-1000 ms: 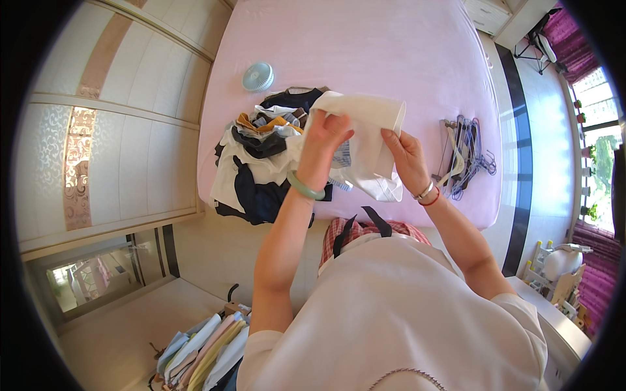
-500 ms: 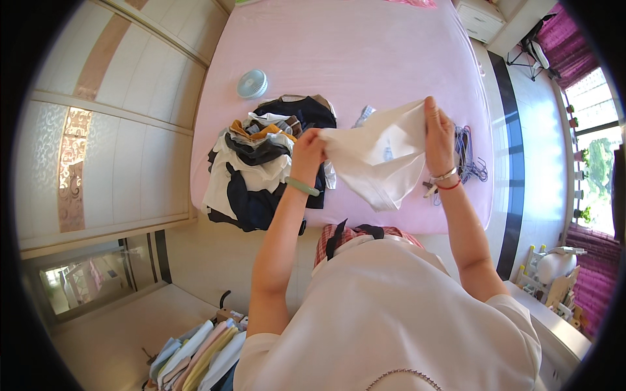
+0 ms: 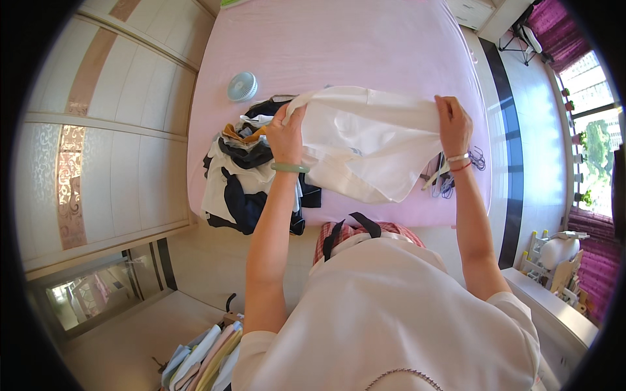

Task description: The person folds a white t-shirt with blue text on a pink bed surface, smoothing the fabric and aligning the edges before placing it aside. They then pick up a second white t-shirt, unfold it, and fold it neatly on the bed.

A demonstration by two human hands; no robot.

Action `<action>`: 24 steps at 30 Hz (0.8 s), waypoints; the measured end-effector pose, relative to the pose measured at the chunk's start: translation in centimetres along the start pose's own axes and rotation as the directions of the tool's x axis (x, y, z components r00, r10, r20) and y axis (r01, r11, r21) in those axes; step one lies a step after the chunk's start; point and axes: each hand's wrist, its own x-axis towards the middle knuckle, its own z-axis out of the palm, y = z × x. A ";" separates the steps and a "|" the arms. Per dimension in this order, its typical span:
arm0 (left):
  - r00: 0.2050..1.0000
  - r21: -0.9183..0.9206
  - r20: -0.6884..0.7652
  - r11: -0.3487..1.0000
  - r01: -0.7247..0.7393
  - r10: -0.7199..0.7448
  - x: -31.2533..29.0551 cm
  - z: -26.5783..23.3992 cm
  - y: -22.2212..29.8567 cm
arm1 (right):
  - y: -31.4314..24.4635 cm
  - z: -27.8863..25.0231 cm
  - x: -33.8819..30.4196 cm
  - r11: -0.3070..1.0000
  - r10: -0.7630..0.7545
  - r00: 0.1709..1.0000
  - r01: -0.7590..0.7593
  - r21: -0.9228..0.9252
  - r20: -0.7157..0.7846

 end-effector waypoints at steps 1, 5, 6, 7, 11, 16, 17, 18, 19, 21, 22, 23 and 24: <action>1.000 0.085 0.018 0.996 -0.021 0.019 -0.2 1.2 1.4 | -0.7 -0.2 -0.5 0.985 -0.173 0.982 0.170 -0.042 -0.079; 0.958 0.380 0.231 0.891 -0.248 0.168 -3.0 5.8 3.8 | -6.2 -1.1 -5.2 0.911 -0.347 0.937 0.328 0.251 0.035; 0.929 0.421 0.314 0.848 -0.321 0.196 -4.7 7.3 4.7 | -7.0 -0.3 -6.7 0.865 -0.304 0.941 0.209 0.456 0.146; 0.920 0.271 0.383 0.943 -0.194 0.079 -6.7 8.3 4.9 | -6.9 1.1 -7.5 0.856 -0.228 0.941 0.071 0.512 0.251; 0.594 -0.029 0.773 0.947 -0.321 0.225 -14.9 11.6 5.6 | -4.6 4.0 -8.3 0.751 0.003 0.858 -0.341 0.566 0.513; 0.230 -0.119 0.953 0.939 -0.322 0.199 -18.3 10.3 9.0 | -3.9 2.8 -7.1 0.446 0.109 0.802 -0.567 0.692 0.587; 0.273 -0.153 0.919 0.896 -0.417 0.284 -18.1 9.7 9.1 | -4.0 2.8 -7.0 0.334 0.125 0.796 -0.596 0.730 0.592; 0.405 -0.017 0.868 0.833 -0.553 0.287 -17.3 8.7 5.9 | -3.9 2.9 -6.7 0.233 0.133 0.788 -0.614 0.754 0.601; 0.573 -0.033 0.679 0.798 -0.602 0.460 -15.3 8.5 5.4 | -3.7 1.7 -6.1 0.117 0.183 0.799 -0.596 0.794 0.573; 0.796 0.247 0.421 0.789 -0.563 0.436 -10.1 7.1 2.9 | -3.6 0.9 -5.5 -0.096 0.204 0.797 -0.562 0.821 0.569; 0.903 0.325 0.235 0.847 -0.421 0.359 -8.8 5.7 -0.1 | -3.8 1.4 -5.4 -0.195 0.185 0.785 -0.561 0.805 0.592; 0.908 0.233 0.349 0.918 -0.322 0.230 -8.7 5.5 -2.0 | -3.8 0.9 -5.2 -0.291 0.196 0.785 -0.525 0.800 0.587; 0.901 0.182 0.422 0.964 -0.195 0.103 -8.8 4.2 -3.8 | -4.3 1.5 -5.0 -0.364 0.164 0.771 -0.532 0.765 0.615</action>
